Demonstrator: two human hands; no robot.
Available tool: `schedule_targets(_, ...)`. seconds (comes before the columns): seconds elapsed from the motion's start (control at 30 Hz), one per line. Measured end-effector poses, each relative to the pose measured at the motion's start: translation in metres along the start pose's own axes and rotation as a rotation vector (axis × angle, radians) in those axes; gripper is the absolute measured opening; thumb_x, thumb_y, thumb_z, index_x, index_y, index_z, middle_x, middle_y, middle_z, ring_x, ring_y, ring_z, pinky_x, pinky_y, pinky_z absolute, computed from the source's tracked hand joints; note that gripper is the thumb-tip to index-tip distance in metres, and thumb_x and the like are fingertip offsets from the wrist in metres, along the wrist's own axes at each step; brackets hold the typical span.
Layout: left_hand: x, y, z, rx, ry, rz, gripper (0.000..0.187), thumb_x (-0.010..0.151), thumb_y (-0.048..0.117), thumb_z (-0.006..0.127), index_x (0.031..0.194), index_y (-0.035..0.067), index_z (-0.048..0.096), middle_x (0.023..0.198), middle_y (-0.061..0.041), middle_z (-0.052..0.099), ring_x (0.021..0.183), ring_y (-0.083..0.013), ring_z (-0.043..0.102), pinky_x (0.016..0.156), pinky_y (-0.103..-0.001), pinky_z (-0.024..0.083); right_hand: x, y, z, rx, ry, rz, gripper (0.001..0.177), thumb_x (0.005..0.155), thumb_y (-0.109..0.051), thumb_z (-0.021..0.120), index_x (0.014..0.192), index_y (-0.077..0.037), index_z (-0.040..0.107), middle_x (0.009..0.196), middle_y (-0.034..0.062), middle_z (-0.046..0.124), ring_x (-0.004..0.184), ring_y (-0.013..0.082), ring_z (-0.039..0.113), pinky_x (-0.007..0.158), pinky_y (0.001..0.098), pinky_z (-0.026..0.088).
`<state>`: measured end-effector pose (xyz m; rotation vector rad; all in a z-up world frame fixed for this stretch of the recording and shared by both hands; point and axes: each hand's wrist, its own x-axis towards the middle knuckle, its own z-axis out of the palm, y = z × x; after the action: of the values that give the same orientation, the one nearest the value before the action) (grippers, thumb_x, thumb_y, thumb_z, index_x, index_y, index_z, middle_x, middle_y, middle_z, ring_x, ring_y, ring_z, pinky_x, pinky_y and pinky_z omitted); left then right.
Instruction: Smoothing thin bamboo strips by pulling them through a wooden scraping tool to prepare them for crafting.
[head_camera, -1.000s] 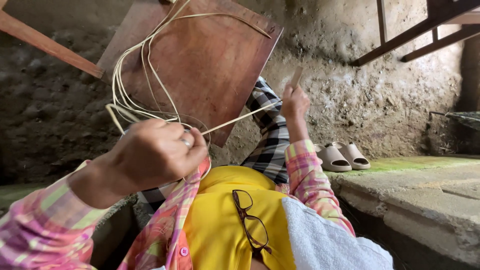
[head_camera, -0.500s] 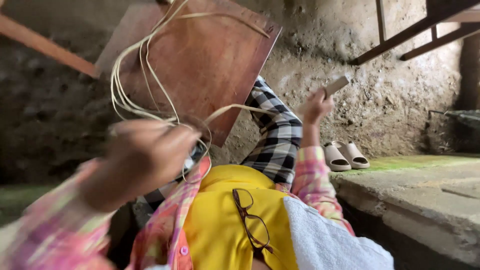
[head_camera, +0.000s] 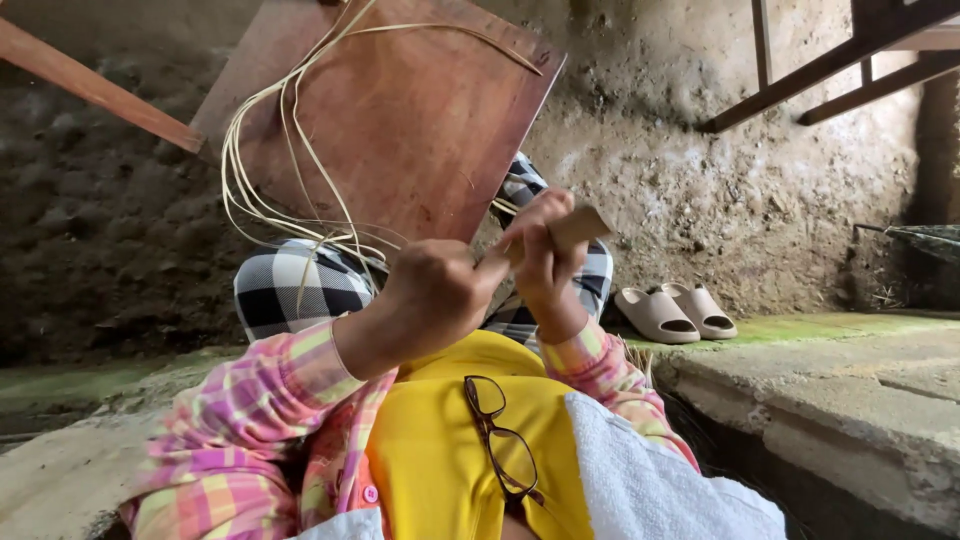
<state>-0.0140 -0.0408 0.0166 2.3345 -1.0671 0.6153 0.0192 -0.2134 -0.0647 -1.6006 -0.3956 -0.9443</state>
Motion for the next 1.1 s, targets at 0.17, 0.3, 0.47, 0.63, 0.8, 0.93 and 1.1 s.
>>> schedule_targets(0.17, -0.01, 0.007, -0.034, -0.049, -0.058, 0.069, 0.018, 0.067, 0.001, 0.063, 0.084, 0.006, 0.066, 0.052, -0.007, 0.051, 0.048, -0.0257, 0.056, 0.048, -0.036, 0.047, -0.002, 0.1, -0.027, -0.436, 0.102, 0.17, 0.037, 0.092, -0.009, 0.053, 0.056, -0.012, 0.062, 0.044, 0.0016, 0.059, 0.042, 0.0231, 0.054, 0.059, 0.033, 0.051)
schedule_targets(0.3, -0.002, 0.022, -0.111, -0.212, -0.228, 0.017, 0.009, 0.081, -0.001, 0.062, 0.084, 0.004, 0.056, 0.063, -0.002, 0.044, 0.05, -0.0158, 0.038, 0.046, -0.036, 0.032, -0.017, 0.155, -0.08, -0.415, 0.096, 0.456, 0.029, 0.106, -0.015, 0.054, 0.08, -0.006, 0.064, 0.06, 0.0005, 0.06, 0.043, 0.0121, 0.057, 0.036, 0.0246, 0.049)
schedule_targets(0.47, -0.012, 0.031, -0.172, -0.118, -0.262, -0.04, 0.011, 0.083, 0.002, 0.072, 0.093, -0.001, 0.072, 0.06, -0.004, 0.051, 0.047, -0.0194, 0.048, 0.044, -0.036, 0.04, -0.051, 0.213, -0.14, -0.909, 0.001, 0.547, 0.04, 0.109, -0.031, 0.048, 0.079, -0.012, 0.068, 0.052, -0.0069, 0.059, 0.038, 0.0091, 0.054, 0.035, 0.0253, 0.041)
schedule_targets(0.63, -0.013, 0.032, -0.178, -0.013, -0.327, 0.078, 0.014, 0.077, 0.002, 0.071, 0.091, 0.004, 0.071, 0.07, -0.004, 0.056, 0.052, -0.0164, 0.047, 0.046, -0.032, 0.041, -0.045, 0.23, -0.161, -0.966, 0.042, 0.654, 0.036, 0.104, -0.024, 0.046, 0.087, -0.008, 0.073, 0.057, -0.0018, 0.064, 0.041, 0.0106, 0.056, 0.036, 0.0264, 0.042)
schedule_targets(0.8, -0.009, 0.033, -0.18, 0.057, -0.366, -0.029, 0.013, 0.074, 0.005, 0.075, 0.08, 0.017, 0.073, 0.061, 0.001, 0.057, 0.043, -0.0151, 0.047, 0.04, -0.028, 0.036, -0.042, 0.231, -0.179, -0.979, 0.203, 0.879, 0.037, 0.103, -0.03, 0.045, 0.081, -0.013, 0.069, 0.051, -0.0069, 0.061, 0.037, 0.0051, 0.056, 0.032, 0.0231, 0.036)
schedule_targets(0.93, 0.017, -0.002, -0.086, 0.241, -0.262, 0.434, 0.007, 0.089, 0.005, 0.067, 0.083, 0.006, 0.062, 0.066, 0.0, 0.053, 0.049, -0.0084, 0.04, 0.042, -0.025, 0.033, 0.016, 0.125, -0.112, -0.025, 0.263, 1.003, 0.011, 0.091, -0.009, 0.058, 0.082, -0.006, 0.064, 0.068, 0.0034, 0.061, 0.053, 0.013, 0.06, 0.053, 0.025, 0.053)
schedule_targets(1.1, 0.018, -0.022, -0.005, 0.347, -0.096, 0.592, 0.008, 0.077, 0.011, 0.068, 0.081, 0.005, 0.068, 0.067, -0.009, 0.065, 0.054, -0.0158, 0.048, 0.053, -0.03, 0.036, 0.028, 0.03, -0.054, 0.286, -0.378, 1.08, 0.019, 0.096, -0.01, 0.065, 0.082, -0.006, 0.077, 0.08, 0.0076, 0.078, 0.074, 0.0141, 0.077, 0.073, 0.0217, 0.065)
